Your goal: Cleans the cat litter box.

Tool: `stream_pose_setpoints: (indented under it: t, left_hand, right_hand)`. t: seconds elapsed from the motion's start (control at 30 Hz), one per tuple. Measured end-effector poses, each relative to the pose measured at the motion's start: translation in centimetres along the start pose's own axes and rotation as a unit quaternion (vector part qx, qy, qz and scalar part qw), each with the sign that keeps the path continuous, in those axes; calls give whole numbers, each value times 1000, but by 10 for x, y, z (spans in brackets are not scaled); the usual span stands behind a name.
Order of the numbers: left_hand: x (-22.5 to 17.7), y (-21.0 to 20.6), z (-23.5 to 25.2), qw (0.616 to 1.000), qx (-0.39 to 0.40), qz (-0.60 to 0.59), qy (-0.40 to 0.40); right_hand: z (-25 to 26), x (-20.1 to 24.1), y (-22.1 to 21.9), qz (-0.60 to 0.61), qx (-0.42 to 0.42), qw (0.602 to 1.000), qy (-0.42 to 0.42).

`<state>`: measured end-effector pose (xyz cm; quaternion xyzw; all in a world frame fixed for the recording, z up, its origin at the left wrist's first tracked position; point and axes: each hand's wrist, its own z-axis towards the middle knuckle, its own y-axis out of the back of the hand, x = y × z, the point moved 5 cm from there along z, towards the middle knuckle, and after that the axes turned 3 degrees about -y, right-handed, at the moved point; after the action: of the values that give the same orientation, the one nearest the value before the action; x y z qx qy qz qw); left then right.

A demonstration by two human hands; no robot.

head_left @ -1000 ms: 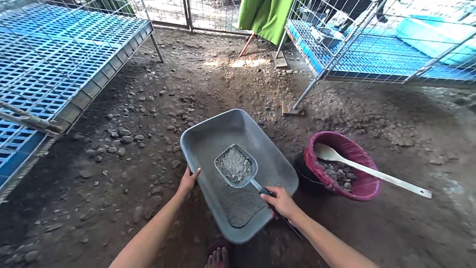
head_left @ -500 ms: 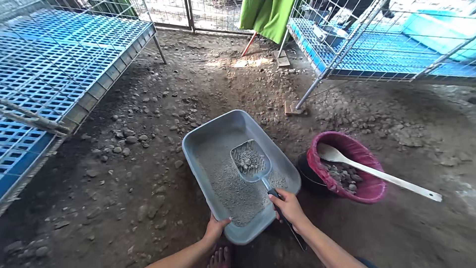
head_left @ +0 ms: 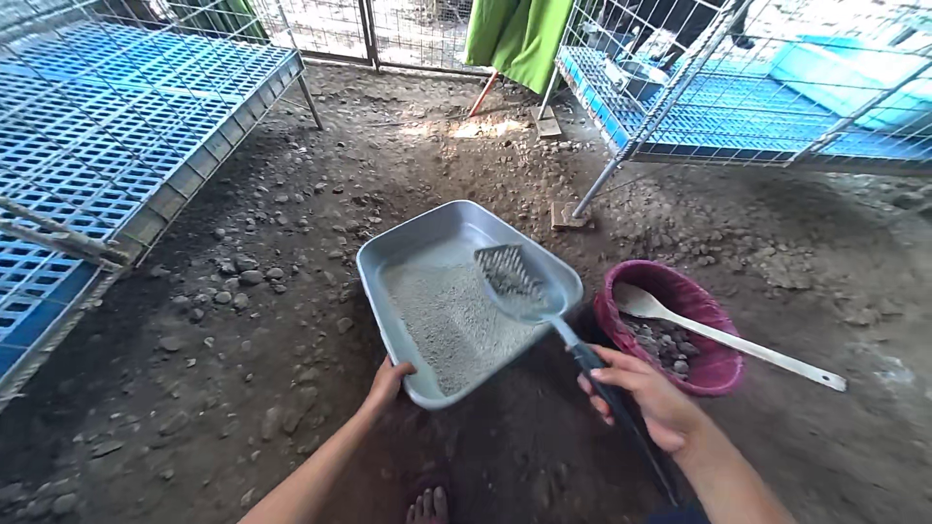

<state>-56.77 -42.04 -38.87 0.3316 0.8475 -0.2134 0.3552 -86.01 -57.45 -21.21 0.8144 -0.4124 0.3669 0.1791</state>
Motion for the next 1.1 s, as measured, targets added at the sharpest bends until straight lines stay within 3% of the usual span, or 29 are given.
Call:
stream_pose_setpoints:
  t: [0.2,0.3,0.37,0.43,0.5,0.6,0.7,0.8,0.93,1.0,1.1]
  left_hand:
    - [-31,17,-7,996,12,-89,29]
    - [-19,22,-9,994,19,-101,33]
    - [-3,19,-13,995,25,-89,29]
    - [20,14,-17,998,24,-51,28]
    - [49,8,-17,999,38,-3,23]
    - [95,5,-20,994,70,78,26]
    - [128,7,-23,988,93,118,44]
    - [120,11,-13,995,32,96,17]
    - [71,15,22,990,-11,134,-31]
    - [65,17,32,985,3,174,-10]
    - [64,15,33,980,17,199,21]
  right_hand:
    - [-57,36,78,26,-105,977,184]
    - [-76,24,118,-137,-209,942,224]
    - [-80,10,141,-347,-286,877,169]
    - [-76,-5,157,-481,-342,804,78]
    - [-70,-18,171,-535,-375,756,-30]
    - [-62,-25,181,-536,-406,731,-114]
    - [-47,-15,153,-509,-418,750,-54]
    - [-5,-8,85,-475,-315,821,25]
    - [95,-44,-30,-392,-84,916,-19]
    - [151,-62,-79,-359,-48,930,-61]
    - [214,-74,-142,-347,-66,931,-96]
